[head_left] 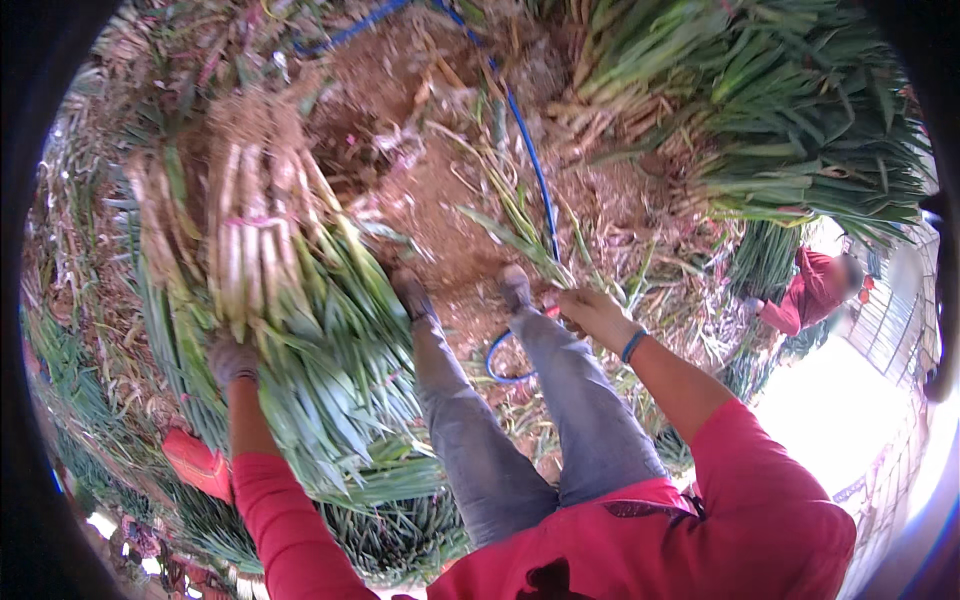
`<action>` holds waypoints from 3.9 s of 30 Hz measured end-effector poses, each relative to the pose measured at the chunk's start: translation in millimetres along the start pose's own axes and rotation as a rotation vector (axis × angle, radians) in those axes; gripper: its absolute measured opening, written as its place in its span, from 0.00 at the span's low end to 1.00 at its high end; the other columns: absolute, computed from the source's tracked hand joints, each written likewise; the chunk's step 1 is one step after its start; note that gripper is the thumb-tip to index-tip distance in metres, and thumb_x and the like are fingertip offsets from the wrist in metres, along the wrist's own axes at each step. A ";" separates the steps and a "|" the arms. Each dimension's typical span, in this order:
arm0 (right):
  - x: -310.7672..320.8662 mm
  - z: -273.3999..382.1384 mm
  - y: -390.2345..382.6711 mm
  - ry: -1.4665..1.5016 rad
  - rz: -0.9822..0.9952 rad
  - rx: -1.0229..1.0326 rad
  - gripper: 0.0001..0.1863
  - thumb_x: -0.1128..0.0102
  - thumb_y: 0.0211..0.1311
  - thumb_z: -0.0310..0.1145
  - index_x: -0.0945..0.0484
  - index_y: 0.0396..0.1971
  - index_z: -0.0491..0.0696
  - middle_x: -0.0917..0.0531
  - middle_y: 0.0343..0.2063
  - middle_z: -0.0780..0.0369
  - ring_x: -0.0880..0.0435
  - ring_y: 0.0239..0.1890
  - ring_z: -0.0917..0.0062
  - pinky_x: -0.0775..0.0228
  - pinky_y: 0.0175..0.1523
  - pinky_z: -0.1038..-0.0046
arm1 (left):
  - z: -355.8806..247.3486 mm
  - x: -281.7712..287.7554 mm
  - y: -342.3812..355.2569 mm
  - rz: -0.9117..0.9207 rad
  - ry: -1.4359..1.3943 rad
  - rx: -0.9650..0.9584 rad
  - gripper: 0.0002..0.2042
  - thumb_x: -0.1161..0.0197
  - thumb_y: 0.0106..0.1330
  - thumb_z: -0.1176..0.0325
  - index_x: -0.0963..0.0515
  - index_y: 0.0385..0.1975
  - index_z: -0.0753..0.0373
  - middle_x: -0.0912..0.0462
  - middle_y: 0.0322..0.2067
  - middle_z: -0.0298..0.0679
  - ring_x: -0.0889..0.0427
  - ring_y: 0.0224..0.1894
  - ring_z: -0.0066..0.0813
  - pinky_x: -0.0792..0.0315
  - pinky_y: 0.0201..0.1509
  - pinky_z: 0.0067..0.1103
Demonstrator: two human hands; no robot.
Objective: The person trims the outer leaves and tips of harvested leek-like vegetables using red-handled shears. They gather the trimmed stalks into a bundle and continue cutting while squatting in a greenhouse.
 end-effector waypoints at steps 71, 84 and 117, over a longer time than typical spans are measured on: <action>-88.0 -47.4 233.9 -1.485 0.100 0.786 0.16 0.43 0.55 0.41 0.19 0.42 0.53 0.15 0.34 0.51 0.15 0.40 0.53 0.25 0.48 0.55 | -81.9 -142.2 -210.6 -0.724 -0.316 0.018 0.36 0.29 0.53 0.46 0.28 0.64 0.49 0.27 0.55 0.54 0.29 0.57 0.53 0.34 0.61 0.41; -200.2 41.9 326.2 -0.754 0.721 0.752 0.17 0.38 0.52 0.40 0.21 0.36 0.42 0.18 0.26 0.59 0.17 0.32 0.72 0.23 0.36 0.68 | -213.1 -181.1 -196.1 -0.738 -0.232 -0.142 0.32 0.32 0.53 0.46 0.27 0.62 0.37 0.50 0.72 0.54 0.50 0.72 0.65 0.56 0.72 0.56; -133.6 -62.0 271.5 -0.680 0.793 0.734 0.25 0.30 0.52 0.55 0.15 0.33 0.44 0.14 0.25 0.63 0.15 0.28 0.76 0.24 0.34 0.75 | -306.2 -136.6 -153.3 -0.271 -1.987 -0.672 0.25 0.38 0.71 0.68 0.33 0.66 0.61 0.22 0.54 0.37 0.24 0.54 0.26 0.29 0.60 0.24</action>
Point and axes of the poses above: each hand's wrist, its own y-axis towards the middle knuckle, its own x-axis out of the back of the hand, z = x × y, the point moved 8 cm from there along y, towards the middle knuckle
